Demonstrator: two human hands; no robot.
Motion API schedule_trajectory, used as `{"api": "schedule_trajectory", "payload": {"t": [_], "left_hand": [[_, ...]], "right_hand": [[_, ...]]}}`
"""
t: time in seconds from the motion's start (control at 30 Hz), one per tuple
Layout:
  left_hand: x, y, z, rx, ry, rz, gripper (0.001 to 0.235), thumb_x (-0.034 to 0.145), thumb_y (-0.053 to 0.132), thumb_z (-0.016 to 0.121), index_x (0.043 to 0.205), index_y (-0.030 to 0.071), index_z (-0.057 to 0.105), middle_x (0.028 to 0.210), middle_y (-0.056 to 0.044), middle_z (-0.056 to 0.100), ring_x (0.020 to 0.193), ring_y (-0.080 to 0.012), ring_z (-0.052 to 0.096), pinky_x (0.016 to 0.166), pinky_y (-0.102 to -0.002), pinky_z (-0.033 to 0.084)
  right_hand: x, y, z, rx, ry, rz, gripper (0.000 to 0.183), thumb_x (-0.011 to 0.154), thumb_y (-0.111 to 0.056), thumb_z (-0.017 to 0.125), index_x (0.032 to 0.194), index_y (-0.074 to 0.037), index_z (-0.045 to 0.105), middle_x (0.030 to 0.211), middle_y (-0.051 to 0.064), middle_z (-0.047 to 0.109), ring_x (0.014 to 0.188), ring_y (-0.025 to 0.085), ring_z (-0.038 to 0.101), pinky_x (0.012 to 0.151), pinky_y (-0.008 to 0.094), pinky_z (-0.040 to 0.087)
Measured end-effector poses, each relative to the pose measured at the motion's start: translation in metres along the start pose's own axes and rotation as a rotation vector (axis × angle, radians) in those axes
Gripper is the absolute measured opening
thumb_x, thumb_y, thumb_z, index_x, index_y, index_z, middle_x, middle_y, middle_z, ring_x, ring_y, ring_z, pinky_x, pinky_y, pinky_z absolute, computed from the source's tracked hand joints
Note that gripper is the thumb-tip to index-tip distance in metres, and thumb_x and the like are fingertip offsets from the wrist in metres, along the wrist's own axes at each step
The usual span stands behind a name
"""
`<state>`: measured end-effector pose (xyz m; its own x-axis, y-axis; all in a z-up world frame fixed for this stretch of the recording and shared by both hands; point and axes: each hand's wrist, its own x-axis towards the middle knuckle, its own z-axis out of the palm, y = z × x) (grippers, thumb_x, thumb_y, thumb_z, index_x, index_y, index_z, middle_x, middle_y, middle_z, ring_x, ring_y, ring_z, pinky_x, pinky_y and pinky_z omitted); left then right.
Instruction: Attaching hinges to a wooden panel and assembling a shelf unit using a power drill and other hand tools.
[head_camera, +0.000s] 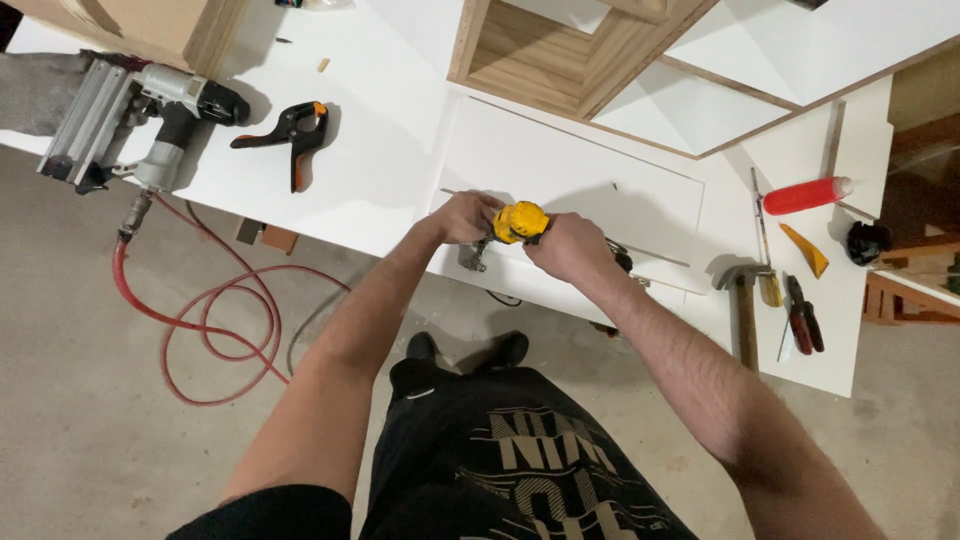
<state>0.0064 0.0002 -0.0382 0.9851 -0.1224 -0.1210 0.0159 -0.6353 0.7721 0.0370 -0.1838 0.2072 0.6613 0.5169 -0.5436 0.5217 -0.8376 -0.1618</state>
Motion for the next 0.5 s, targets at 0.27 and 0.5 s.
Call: {"api": "schedule_trajectory", "payload": {"t": [0.27, 0.5], "left_hand": [[0.005, -0.006, 0.004, 0.036, 0.001, 0.012, 0.040, 0.070, 0.020, 0.065, 0.107, 0.023, 0.081, 0.139, 0.009, 0.067, 0.129, -0.0242, 0.061, 0.117, -0.036, 0.045], [-0.003, 0.007, -0.005, 0.018, 0.003, 0.021, 0.040, 0.071, 0.020, 0.064, 0.108, 0.019, 0.079, 0.137, 0.006, 0.069, 0.129, -0.0268, 0.061, 0.116, -0.038, 0.045]], "right_hand": [[0.004, 0.003, 0.009, -0.034, 0.010, 0.004, 0.041, 0.092, -0.036, 0.064, 0.116, -0.004, 0.068, 0.087, 0.015, 0.075, 0.090, 0.037, 0.076, 0.074, 0.045, 0.059], [0.003, 0.005, 0.009, 0.001, 0.026, 0.005, 0.039, 0.091, -0.033, 0.064, 0.114, -0.002, 0.069, 0.086, 0.017, 0.075, 0.088, 0.038, 0.075, 0.072, 0.045, 0.059]]}}
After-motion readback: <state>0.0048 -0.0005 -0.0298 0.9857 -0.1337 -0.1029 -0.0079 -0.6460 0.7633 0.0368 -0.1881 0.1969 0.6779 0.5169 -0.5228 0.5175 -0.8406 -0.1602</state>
